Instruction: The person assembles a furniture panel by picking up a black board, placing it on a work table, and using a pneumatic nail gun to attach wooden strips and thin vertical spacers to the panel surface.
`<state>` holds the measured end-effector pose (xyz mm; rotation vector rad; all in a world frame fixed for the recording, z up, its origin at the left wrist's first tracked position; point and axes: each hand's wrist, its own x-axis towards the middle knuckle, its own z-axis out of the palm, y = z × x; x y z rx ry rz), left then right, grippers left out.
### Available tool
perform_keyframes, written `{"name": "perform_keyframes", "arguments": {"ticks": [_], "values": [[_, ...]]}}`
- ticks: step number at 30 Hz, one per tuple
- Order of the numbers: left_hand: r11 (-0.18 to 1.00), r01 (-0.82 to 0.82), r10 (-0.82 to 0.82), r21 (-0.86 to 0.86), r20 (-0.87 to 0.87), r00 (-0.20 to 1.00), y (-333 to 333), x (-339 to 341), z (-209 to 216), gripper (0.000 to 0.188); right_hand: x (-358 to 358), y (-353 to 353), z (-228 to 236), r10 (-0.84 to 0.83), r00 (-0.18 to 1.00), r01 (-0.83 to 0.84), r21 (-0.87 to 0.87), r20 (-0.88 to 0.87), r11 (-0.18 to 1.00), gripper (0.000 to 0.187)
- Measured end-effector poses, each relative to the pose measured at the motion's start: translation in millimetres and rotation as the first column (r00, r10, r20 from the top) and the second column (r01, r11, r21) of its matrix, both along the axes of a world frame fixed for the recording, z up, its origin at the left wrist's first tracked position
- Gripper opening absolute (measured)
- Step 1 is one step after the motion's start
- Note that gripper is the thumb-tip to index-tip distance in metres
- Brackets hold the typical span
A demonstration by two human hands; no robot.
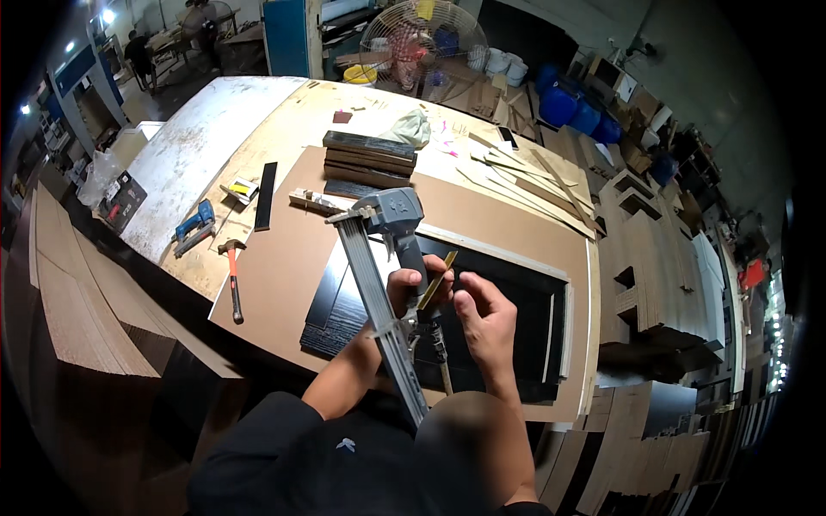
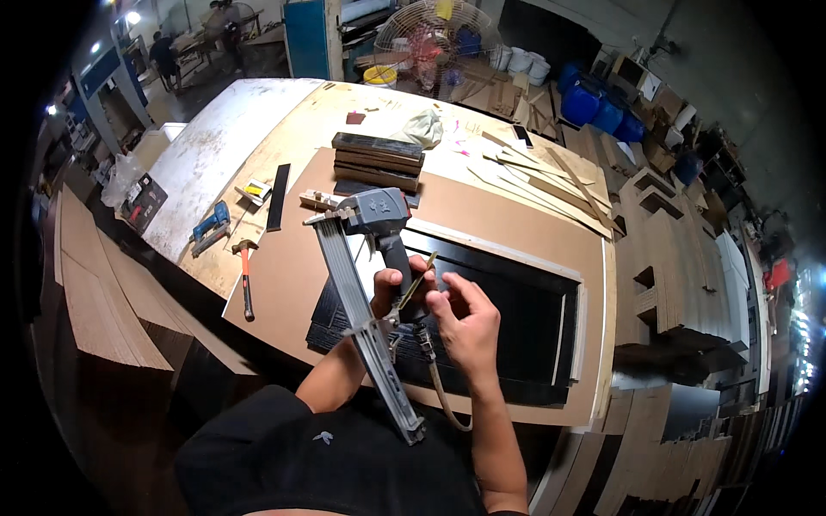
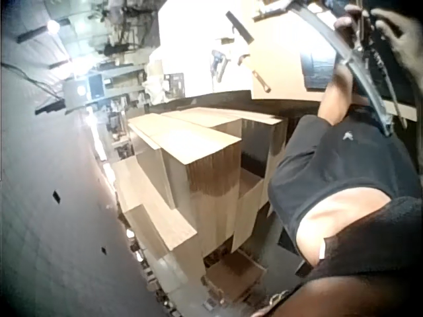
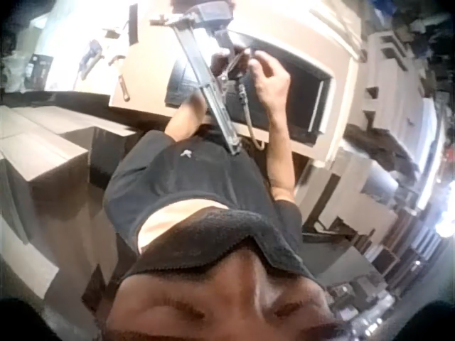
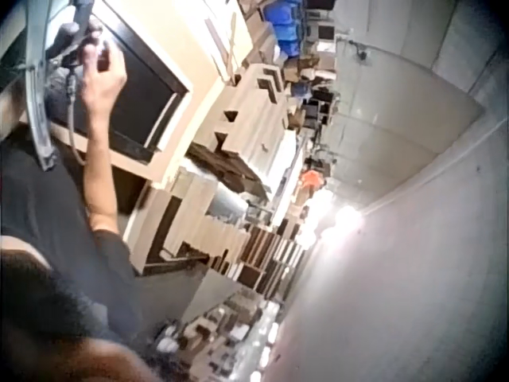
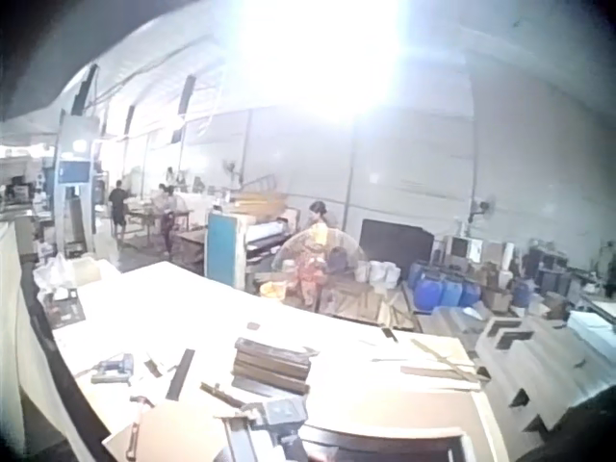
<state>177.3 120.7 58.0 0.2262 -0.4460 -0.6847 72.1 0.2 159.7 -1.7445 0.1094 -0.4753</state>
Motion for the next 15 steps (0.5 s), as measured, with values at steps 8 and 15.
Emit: {"name": "perform_keyframes", "arguments": {"ticks": [8, 15], "values": [[0.985, -0.100, 0.072, 0.143, 0.189, 0.979, -16, -1, 36, 0.030, 8, -1, 26, -0.142, 0.988, 0.130, -0.163, -0.065, 0.978, 0.030], [0.973, -0.150, 0.093, 0.177, 0.294, 0.951, -26, -4, 29, 0.016, 12, -16, 1, -0.195, 0.981, 0.195, -0.013, -0.023, 0.981, 0.015]]}}
